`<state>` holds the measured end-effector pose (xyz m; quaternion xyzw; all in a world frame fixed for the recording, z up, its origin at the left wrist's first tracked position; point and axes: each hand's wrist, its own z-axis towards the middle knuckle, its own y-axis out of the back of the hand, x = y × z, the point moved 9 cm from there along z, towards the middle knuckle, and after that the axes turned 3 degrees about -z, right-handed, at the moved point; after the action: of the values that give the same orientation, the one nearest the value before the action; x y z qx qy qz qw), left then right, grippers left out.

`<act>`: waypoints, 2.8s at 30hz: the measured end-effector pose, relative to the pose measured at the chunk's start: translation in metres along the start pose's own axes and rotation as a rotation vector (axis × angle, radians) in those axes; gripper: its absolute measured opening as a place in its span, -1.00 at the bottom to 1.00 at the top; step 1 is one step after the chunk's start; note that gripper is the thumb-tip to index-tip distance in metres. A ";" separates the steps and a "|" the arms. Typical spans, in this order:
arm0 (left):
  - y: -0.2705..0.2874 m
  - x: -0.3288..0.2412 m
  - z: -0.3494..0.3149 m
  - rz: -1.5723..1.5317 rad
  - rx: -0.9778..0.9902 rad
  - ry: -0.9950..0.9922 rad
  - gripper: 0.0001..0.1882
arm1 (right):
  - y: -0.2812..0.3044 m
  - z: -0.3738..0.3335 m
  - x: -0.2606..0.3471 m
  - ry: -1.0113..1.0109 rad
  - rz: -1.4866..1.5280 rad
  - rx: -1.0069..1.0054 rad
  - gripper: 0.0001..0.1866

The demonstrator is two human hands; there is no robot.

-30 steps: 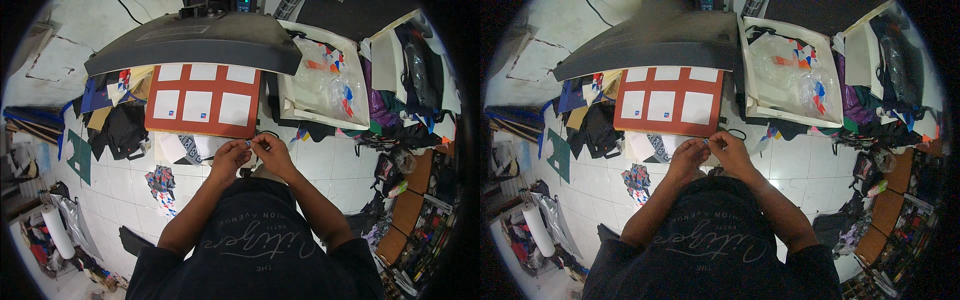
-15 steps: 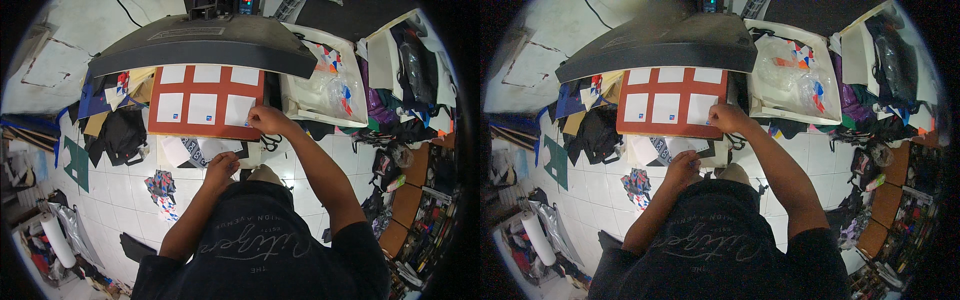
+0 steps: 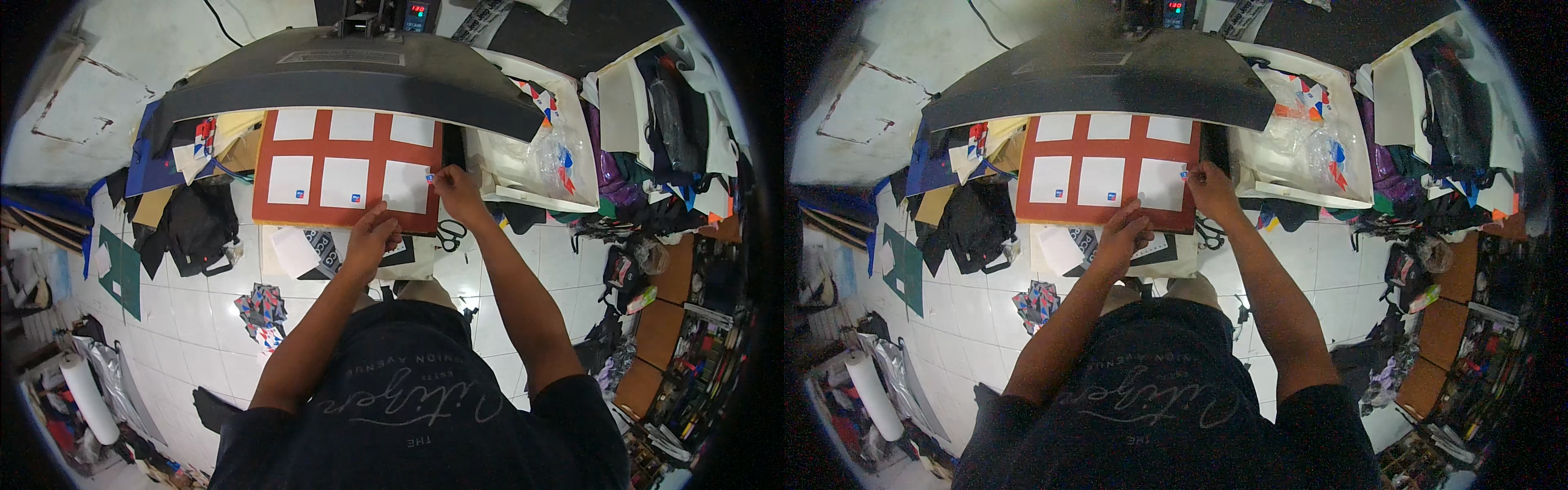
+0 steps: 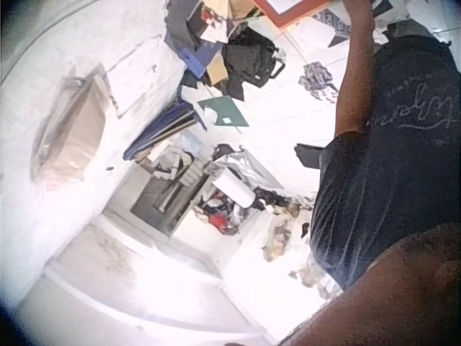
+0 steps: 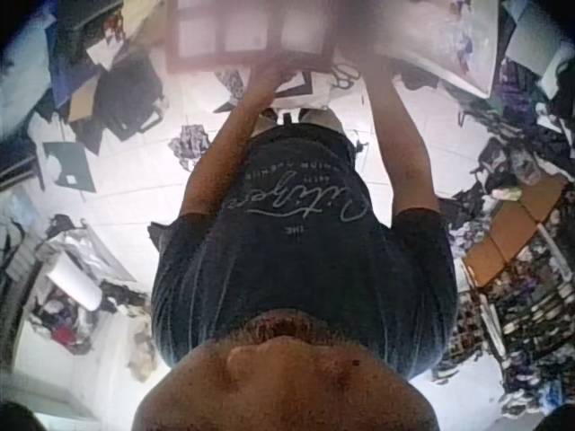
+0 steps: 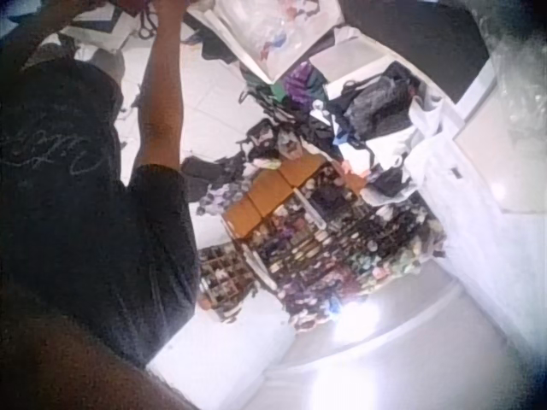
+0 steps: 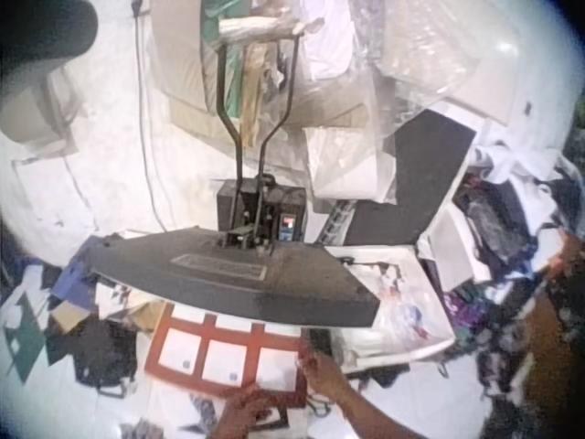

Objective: The person positions small labels on a heat press plate, uses shears to cut a strip of different labels into individual pieces, and places them back onto the press for heat transfer.

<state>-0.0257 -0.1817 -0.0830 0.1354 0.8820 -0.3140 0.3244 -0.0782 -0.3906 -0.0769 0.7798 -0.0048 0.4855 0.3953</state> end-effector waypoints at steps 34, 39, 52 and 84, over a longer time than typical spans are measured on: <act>0.055 0.036 -0.037 0.008 -0.212 0.079 -0.67 | -0.024 -0.002 0.052 0.331 -0.298 0.635 -0.81; 0.057 0.038 -0.040 -0.006 -0.204 0.069 -0.66 | -0.037 0.008 0.043 0.375 -0.400 0.622 -0.84; 0.070 0.051 -0.043 -0.020 -0.196 0.102 -0.71 | -0.035 0.004 0.053 0.370 -0.489 0.436 -0.84; 0.070 0.053 -0.044 0.051 -0.198 0.145 -0.76 | -0.032 0.002 0.058 0.381 -0.539 0.406 -0.83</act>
<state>-0.0558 -0.0979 -0.1249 0.1473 0.9261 -0.2063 0.2795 -0.0334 -0.3480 -0.0528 0.7111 0.3702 0.4915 0.3400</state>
